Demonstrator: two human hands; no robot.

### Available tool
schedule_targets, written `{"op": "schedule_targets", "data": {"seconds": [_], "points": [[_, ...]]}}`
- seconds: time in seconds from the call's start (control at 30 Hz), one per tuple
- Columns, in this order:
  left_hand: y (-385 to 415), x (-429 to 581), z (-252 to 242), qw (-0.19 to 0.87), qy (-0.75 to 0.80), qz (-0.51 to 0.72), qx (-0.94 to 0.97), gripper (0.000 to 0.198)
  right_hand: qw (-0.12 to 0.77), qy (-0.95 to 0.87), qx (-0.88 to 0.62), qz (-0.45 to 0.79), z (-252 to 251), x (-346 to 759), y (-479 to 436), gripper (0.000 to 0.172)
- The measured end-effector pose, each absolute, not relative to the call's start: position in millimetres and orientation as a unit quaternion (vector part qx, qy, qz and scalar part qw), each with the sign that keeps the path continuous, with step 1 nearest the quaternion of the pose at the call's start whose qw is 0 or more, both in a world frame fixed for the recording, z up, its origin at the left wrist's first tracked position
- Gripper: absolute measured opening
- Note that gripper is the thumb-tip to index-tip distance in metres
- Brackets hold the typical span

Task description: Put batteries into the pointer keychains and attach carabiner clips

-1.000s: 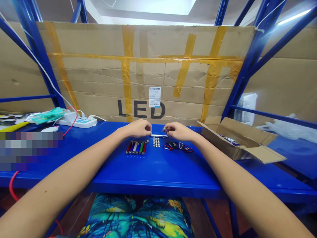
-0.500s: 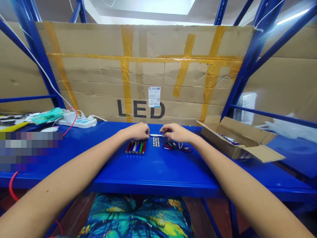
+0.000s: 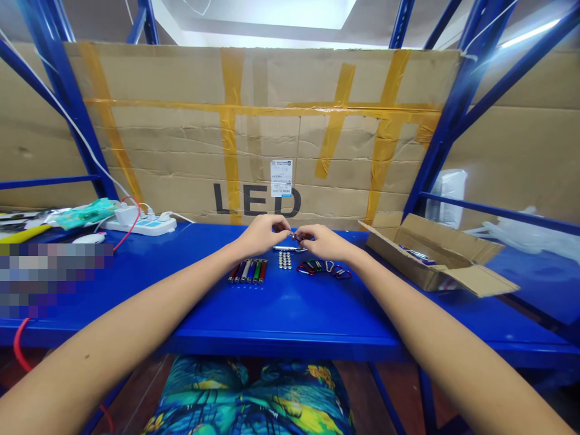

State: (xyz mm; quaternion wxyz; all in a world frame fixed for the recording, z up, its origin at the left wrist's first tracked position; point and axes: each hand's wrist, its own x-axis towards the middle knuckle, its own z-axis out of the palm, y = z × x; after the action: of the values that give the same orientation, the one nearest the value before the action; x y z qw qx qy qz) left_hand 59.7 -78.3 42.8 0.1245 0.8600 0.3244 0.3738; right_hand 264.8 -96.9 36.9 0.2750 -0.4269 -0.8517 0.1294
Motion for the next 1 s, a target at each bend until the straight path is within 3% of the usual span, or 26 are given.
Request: {"op": "schedule_targets", "data": {"seconds": [0.27,0.53,0.7,0.83,1.0], "points": [[-80.6,64.4,37.9,0.176,0.312,0.430,0.829,0.013,0.356,-0.840,-0.388,0.134,36.7,262.2,-98.9,0.031],[-81.1,68.1,38.8,0.303,0.294,0.457,0.783,0.011,0.386,-0.839,-0.356,0.145,35.2,261.4,-98.3,0.032],[-78.3,67.8,37.2,0.321,0.283,0.464,0.776,0.010,0.405,-0.834,-0.345,0.146,32.5,261.9,-95.3,0.017],[-78.7,67.8,34.8,0.331,0.268,0.452,0.784,0.011,0.421,-0.825,-0.368,0.079,33.4,260.4,-98.7,0.017],[-81.9,67.3,34.0,0.322,0.255,0.434,0.802,0.013,0.424,-0.830,-0.359,0.038,38.7,260.7,-104.8,0.005]]}}
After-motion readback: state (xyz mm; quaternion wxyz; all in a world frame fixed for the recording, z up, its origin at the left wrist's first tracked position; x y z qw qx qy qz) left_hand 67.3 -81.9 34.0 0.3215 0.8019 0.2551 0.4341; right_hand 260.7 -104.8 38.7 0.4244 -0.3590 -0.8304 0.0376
